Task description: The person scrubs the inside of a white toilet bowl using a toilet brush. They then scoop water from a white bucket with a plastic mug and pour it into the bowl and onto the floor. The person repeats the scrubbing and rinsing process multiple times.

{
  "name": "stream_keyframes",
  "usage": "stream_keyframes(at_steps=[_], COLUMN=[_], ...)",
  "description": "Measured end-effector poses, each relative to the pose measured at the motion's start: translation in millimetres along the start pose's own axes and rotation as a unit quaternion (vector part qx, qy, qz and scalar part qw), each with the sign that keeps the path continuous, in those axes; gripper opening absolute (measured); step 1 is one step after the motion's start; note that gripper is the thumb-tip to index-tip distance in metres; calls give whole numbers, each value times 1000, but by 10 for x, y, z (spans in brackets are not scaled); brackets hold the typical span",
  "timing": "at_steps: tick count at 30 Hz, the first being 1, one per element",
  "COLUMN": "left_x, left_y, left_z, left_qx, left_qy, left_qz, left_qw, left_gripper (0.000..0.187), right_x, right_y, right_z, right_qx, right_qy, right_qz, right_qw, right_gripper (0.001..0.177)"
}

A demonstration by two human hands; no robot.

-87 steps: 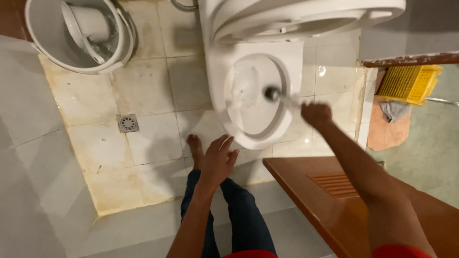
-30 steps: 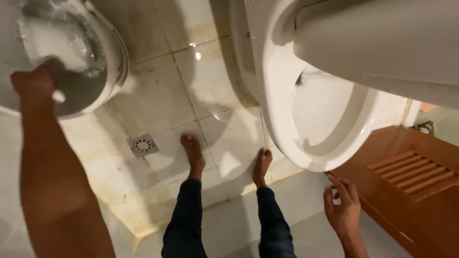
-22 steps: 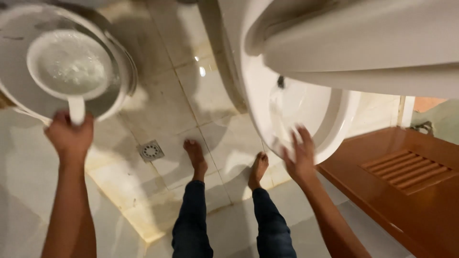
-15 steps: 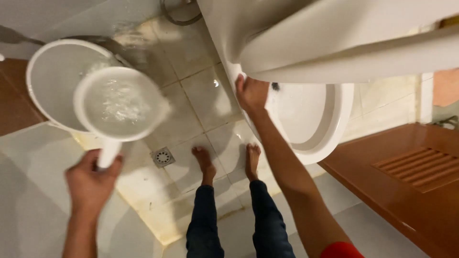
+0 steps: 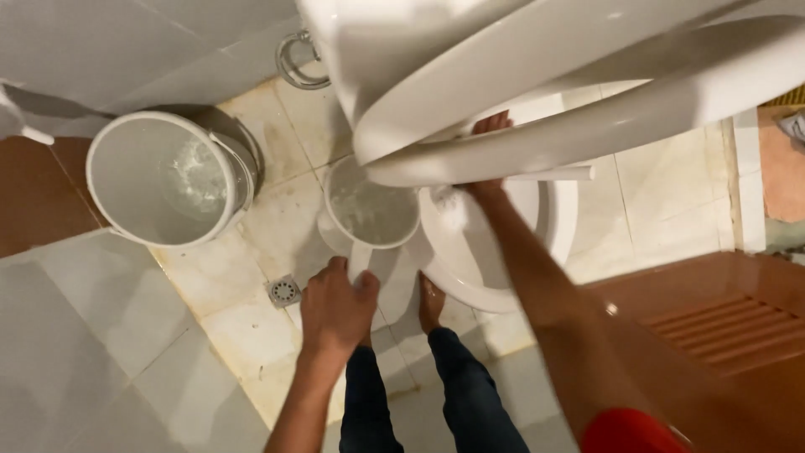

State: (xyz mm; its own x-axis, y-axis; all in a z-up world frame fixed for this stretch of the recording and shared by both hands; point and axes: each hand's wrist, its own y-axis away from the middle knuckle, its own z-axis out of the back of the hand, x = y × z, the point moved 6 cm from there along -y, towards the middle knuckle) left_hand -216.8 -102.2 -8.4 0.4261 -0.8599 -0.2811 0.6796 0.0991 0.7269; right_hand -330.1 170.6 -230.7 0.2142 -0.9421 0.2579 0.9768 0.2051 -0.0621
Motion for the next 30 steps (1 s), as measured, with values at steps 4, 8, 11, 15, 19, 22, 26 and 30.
stream_keyframes(at_steps=[4, 8, 11, 15, 19, 22, 26, 30], left_x=[-427, -641, -777, -1204, -1610, -1780, -1905, -1969], left_y=[197, 400, 417, 518, 549, 484, 591, 612], left_z=[107, 46, -132, -244, -448, -597, -689, -796], left_qx=[47, 65, 53, 59, -3, 9, 8, -70], left_qy=[-33, -71, -125, -28, -64, -79, -149, -196], left_qz=[19, 11, -3, -71, -129, -185, -216, -281], left_qw=[998, 995, 991, 995, 990, 980, 965, 937], left_gripper=[42, 38, 31, 24, 14, 12, 12, 21], right_x=[-216, -635, -749, -901, -1088, -1072, -927, -1321], right_y=[-103, -21, 140, 161, 295, 331, 855, 757], right_z=[83, 201, 342, 432, 397, 188, 59, -6], right_qx=[-23, -38, -44, -58, -64, -72, -41, -67], right_qy=[73, 164, 226, 307, 388, 434, 500, 587], right_qz=[-17, -45, -64, -78, -108, -127, -144, -154], right_qw=[997, 985, 971, 947, 913, 889, 853, 792], right_gripper=[28, 29, 29, 31, 32, 34, 36, 38])
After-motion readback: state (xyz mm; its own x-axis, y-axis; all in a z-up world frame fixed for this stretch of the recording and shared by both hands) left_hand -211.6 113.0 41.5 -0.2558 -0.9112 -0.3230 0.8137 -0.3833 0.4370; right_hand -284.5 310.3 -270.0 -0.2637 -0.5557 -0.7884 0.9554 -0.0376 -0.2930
